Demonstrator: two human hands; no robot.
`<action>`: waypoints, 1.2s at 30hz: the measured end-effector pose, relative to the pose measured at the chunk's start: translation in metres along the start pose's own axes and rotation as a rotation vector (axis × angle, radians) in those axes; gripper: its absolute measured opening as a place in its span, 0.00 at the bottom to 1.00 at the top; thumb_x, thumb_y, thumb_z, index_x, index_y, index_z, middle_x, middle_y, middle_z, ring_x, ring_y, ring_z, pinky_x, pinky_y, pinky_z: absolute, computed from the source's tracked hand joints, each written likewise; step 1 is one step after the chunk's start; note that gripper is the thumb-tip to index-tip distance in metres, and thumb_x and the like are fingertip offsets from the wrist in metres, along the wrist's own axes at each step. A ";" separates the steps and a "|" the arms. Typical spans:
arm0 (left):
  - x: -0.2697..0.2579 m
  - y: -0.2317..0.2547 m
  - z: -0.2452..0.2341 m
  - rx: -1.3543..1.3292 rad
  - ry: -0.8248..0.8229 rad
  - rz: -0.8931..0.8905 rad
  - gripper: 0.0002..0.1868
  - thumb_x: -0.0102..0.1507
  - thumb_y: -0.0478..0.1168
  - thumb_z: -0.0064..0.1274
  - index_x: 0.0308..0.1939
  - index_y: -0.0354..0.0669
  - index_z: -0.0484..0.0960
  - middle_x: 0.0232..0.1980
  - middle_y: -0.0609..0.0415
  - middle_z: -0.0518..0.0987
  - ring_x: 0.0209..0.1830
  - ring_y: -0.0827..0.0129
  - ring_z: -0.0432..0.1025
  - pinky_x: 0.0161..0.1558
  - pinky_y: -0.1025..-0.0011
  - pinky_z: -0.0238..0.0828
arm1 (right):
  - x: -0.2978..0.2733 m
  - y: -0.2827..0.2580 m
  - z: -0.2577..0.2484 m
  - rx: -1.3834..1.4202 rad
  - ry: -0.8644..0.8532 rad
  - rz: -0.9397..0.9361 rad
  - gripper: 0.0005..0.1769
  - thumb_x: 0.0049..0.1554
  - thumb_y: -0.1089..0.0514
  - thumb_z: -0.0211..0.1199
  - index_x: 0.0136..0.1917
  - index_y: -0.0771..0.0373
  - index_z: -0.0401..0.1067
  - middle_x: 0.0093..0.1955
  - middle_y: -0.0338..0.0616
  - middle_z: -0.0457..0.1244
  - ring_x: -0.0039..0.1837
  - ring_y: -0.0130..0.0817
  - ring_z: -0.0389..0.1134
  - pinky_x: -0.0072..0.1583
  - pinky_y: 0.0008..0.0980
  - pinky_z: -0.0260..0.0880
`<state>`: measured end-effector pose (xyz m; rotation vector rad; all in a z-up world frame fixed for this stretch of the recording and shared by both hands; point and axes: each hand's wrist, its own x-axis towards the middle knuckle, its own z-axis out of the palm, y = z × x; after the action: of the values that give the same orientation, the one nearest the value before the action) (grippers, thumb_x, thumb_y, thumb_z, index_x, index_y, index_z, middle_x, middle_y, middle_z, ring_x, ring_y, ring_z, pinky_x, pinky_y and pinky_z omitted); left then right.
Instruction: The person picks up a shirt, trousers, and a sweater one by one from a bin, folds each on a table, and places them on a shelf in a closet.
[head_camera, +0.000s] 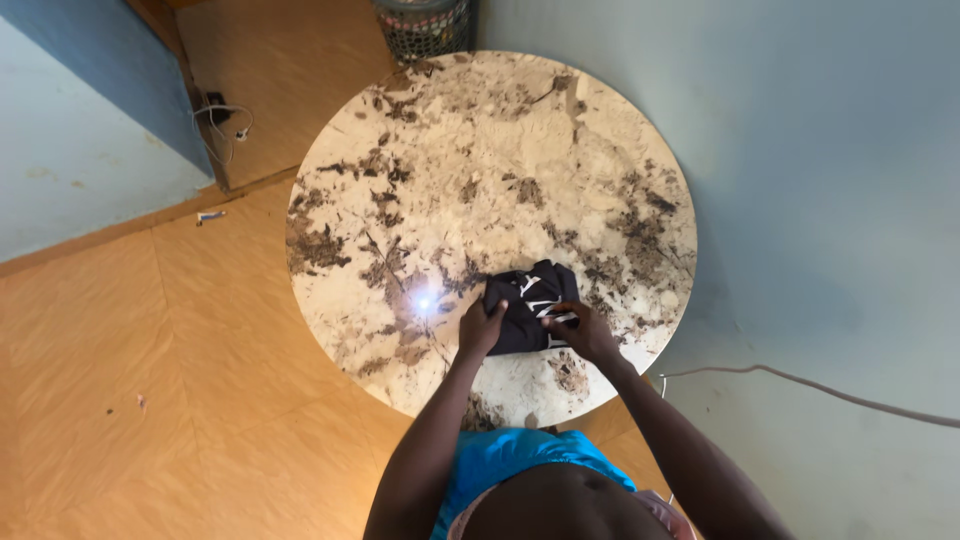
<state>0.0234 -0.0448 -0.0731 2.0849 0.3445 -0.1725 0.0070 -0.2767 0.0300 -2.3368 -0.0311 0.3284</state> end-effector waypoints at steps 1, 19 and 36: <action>-0.002 0.009 -0.002 0.000 -0.001 -0.006 0.30 0.63 0.63 0.55 0.48 0.38 0.83 0.44 0.36 0.84 0.50 0.42 0.78 0.49 0.54 0.75 | 0.001 -0.001 0.002 0.000 -0.005 0.002 0.32 0.51 0.32 0.70 0.58 0.57 0.76 0.46 0.48 0.74 0.49 0.38 0.77 0.50 0.41 0.76; -0.029 0.027 -0.056 0.491 -0.303 0.981 0.36 0.60 0.57 0.65 0.59 0.34 0.72 0.79 0.39 0.58 0.79 0.43 0.51 0.73 0.41 0.43 | 0.010 -0.008 0.001 -0.517 -0.046 -0.266 0.20 0.64 0.49 0.60 0.70 0.43 0.71 0.76 0.39 0.57 0.74 0.41 0.64 0.60 0.44 0.78; 0.016 0.038 -0.034 -0.457 -0.080 0.116 0.23 0.62 0.55 0.59 0.47 0.39 0.82 0.41 0.52 0.84 0.40 0.68 0.79 0.45 0.69 0.75 | 0.017 0.013 -0.045 0.478 -0.152 0.113 0.41 0.56 0.45 0.66 0.75 0.65 0.59 0.61 0.57 0.68 0.61 0.41 0.71 0.64 0.41 0.71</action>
<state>0.0504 -0.0313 -0.0287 1.6356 0.1909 -0.0961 0.0329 -0.3152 0.0469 -1.8401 0.0959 0.5091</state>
